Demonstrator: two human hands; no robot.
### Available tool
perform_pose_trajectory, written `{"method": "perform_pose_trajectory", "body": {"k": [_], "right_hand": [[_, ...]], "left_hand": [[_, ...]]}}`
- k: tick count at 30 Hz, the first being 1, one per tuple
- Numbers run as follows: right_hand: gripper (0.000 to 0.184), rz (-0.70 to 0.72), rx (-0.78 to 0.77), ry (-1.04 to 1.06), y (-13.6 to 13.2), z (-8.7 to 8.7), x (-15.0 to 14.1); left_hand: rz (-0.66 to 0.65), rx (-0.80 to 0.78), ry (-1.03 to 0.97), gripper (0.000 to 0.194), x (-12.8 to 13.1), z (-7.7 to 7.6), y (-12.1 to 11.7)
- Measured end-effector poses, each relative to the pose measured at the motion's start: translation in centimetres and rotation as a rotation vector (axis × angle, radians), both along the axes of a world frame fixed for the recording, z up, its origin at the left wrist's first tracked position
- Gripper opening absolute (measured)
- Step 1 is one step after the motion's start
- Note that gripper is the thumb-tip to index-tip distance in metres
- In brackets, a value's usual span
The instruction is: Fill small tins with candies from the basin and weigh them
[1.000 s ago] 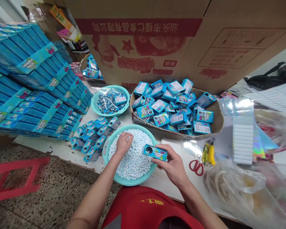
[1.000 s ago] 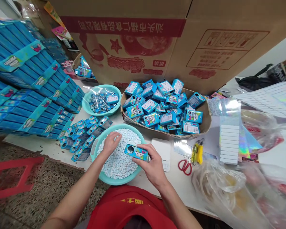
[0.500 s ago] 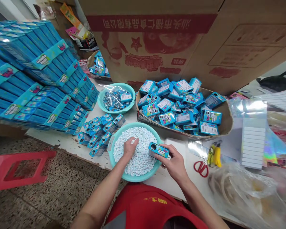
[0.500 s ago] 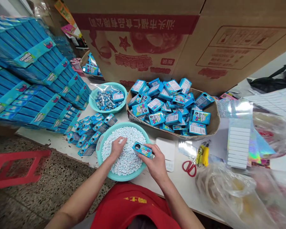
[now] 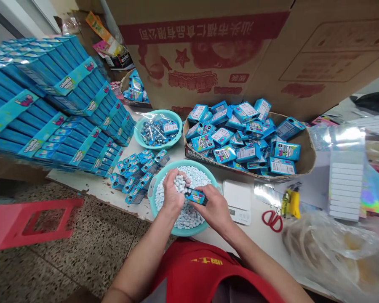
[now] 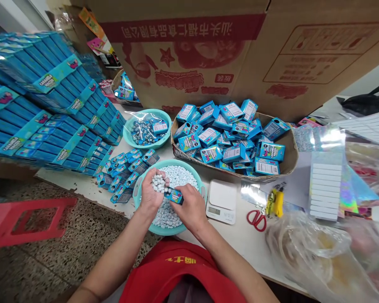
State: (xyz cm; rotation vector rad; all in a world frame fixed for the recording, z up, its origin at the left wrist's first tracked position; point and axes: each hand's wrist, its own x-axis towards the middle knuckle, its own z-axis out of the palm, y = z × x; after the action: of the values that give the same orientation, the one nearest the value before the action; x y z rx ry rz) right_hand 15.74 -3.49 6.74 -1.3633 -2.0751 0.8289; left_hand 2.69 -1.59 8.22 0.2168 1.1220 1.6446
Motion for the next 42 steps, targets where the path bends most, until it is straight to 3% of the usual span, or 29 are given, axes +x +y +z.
{"method": "perform_pose_trajectory", "body": {"k": [8, 18, 27, 35, 42], "right_hand": [[0.027, -0.002, 0.035, 0.065, 0.7, 0.4, -0.1], [0.028, -0.008, -0.025, 0.095, 1.3, -0.1, -0.7], [0.027, -0.008, 0.01, 0.19, 1.2, -0.7, -0.7], [0.028, -0.015, 0.032, 0.228, 1.1, 1.0, -1.1], [0.029, -0.066, -0.025, 0.161, 1.1, 0.2, -1.1]], "left_hand": [[0.024, -0.036, 0.171, 0.025, 0.3, 0.5, 0.5], [0.075, -0.034, 0.25, 0.024, 0.2, -0.1, 1.1], [0.013, -0.028, 0.342, 0.023, 0.0, -0.4, 1.0], [0.082, 0.029, 0.326, 0.02, 0.0, 0.8, 0.9], [0.119, -0.005, 0.307, 0.03, 0.7, -0.9, 1.3]]}}
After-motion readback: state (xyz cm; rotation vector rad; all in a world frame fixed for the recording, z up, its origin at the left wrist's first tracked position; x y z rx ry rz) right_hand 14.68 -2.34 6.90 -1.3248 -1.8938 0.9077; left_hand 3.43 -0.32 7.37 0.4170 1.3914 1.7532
